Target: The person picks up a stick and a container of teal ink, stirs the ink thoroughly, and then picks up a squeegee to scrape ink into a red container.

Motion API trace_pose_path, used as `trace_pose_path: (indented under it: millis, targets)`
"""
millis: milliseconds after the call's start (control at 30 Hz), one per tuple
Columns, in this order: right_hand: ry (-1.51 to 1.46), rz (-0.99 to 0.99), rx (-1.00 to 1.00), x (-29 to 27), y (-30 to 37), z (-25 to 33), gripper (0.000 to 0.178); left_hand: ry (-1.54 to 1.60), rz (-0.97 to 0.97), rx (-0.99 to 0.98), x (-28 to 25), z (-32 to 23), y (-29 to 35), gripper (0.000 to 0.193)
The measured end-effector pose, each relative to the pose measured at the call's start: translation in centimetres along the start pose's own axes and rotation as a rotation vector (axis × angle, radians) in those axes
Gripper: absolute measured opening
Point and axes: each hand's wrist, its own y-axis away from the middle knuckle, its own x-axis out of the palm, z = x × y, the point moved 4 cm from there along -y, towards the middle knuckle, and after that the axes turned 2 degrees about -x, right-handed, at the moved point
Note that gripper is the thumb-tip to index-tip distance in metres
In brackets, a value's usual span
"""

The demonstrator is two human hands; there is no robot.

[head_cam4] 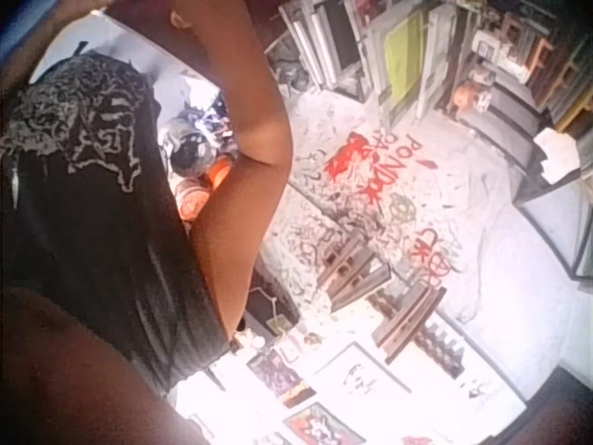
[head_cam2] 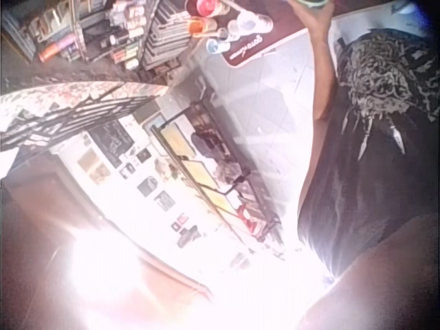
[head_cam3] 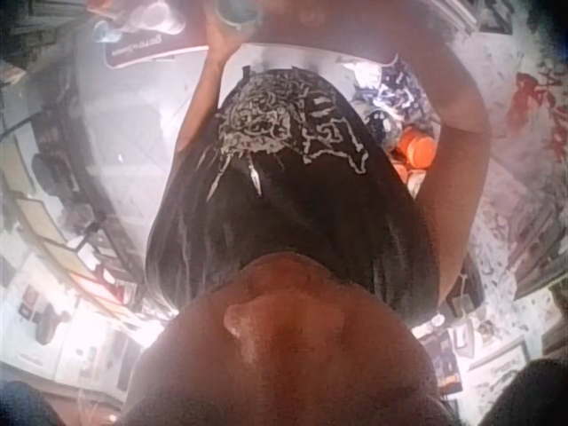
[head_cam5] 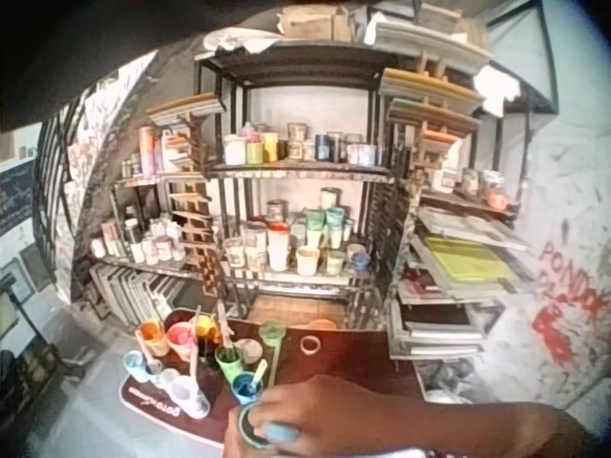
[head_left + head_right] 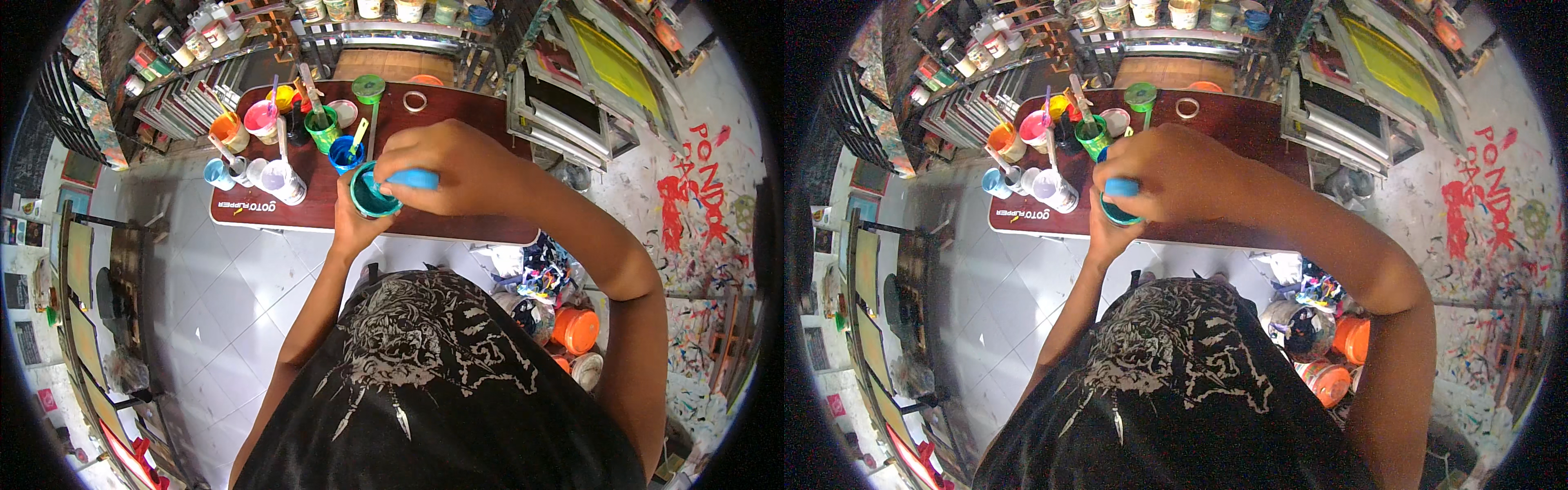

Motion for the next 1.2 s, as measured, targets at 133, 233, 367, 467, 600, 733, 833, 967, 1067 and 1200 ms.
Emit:
trace_pose_path:
  millis: [133,233,367,467,600,733,833,967,1067,1200]
  targets:
    - [0.051,0.087,0.042,-0.8,-0.2,1.7,0.013,-0.028,-0.023,0.03,-0.2,-0.3,0.1,0.082]
    - [-0.024,-0.009,0.009,-0.5,-0.2,-0.2,0.011,-0.054,-0.045,0.023,0.1,-0.5,0.2,0.084]
    - [-0.664,-0.409,0.153,-0.2,-0.8,0.3,0.021,0.02,0.01,0.036,0.6,-1.0,0.1,0.092]
    - [-0.702,-0.474,0.265,0.9,-1.2,-0.1,0.032,-0.028,0.024,0.08,0.5,-2.0,-0.4,0.093]
    - [-0.871,-0.495,0.346,2.5,-1.4,-0.5,0.03,0.024,0.052,0.03,1.1,-0.9,-0.6,0.089]
    - [-0.571,-0.488,0.11,1.2,-3.3,0.9,0.03,0.141,0.073,-0.058,2.1,1.3,-0.1,0.081]
    - [-0.571,-0.269,0.146,0.8,-3.1,1.6,0.03,0.128,0.02,-0.065,1.4,1.9,-0.3,0.08]
    - [-0.857,-0.451,0.224,2.2,-3.2,1.1,0.031,0.16,-0.057,-0.012,1.4,0.5,-0.2,0.081]
    - [-0.649,-0.414,0.096,0.8,-3.3,0.1,0.031,0.182,-0.095,0.055,0.4,-2.7,-0.3,0.083]
    - [-0.655,-0.442,0.018,1.8,-3.3,1.7,0.028,0.059,-0.079,0.135,-0.8,-2.8,-0.9,0.082]
